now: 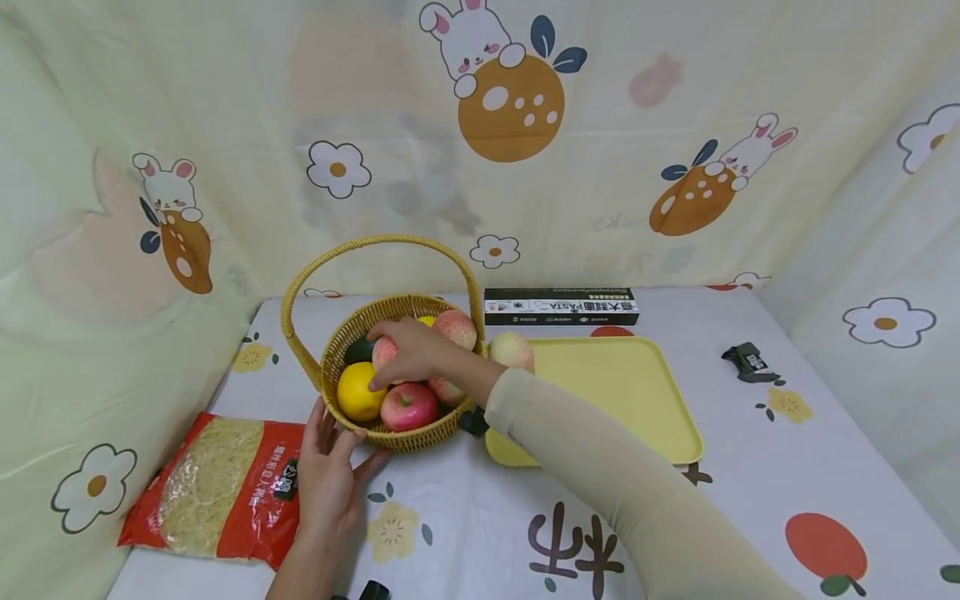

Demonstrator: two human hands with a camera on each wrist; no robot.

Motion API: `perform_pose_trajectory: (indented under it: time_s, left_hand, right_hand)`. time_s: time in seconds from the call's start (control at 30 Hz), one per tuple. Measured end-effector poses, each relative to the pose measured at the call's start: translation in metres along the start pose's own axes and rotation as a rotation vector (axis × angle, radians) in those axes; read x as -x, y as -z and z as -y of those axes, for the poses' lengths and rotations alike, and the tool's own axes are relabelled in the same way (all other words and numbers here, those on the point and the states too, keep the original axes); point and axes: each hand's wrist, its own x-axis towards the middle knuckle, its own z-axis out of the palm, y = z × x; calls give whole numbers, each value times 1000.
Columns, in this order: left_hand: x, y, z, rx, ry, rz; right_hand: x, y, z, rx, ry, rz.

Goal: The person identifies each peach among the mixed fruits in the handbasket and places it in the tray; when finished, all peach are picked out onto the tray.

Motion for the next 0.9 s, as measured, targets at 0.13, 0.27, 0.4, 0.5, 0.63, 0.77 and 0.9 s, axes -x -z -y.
perform_pose_trajectory:
  time_s: [0.13,0.27,0.4,0.5,0.63,0.77,0.9]
  left_hand:
    - [1,-1,0,12,3,4]
    - [2,-1,0,16,1,9]
    - [2,-1,0,16,-2,13]
    - [2,-1,-1,7,-5,8]
    - [2,-2,-1,2,-6,3]
    - [3,-3,-1,3,-4,3]
    - [3,-3,-1,5,2,0]
  right_hand:
    - [-1,-2,1,18,-7,9]
    - [-1,-4,-2,3,-7,-8]
    - [-1,-5,-8,-52,9,-39]
    - [0,-4,-13,-105,31,-70]
    - [3,-1,-17,-144,56,-109]
    - [8,1,-16,-175,68,-120]
    - [15,3,-13,-227,72,-114]
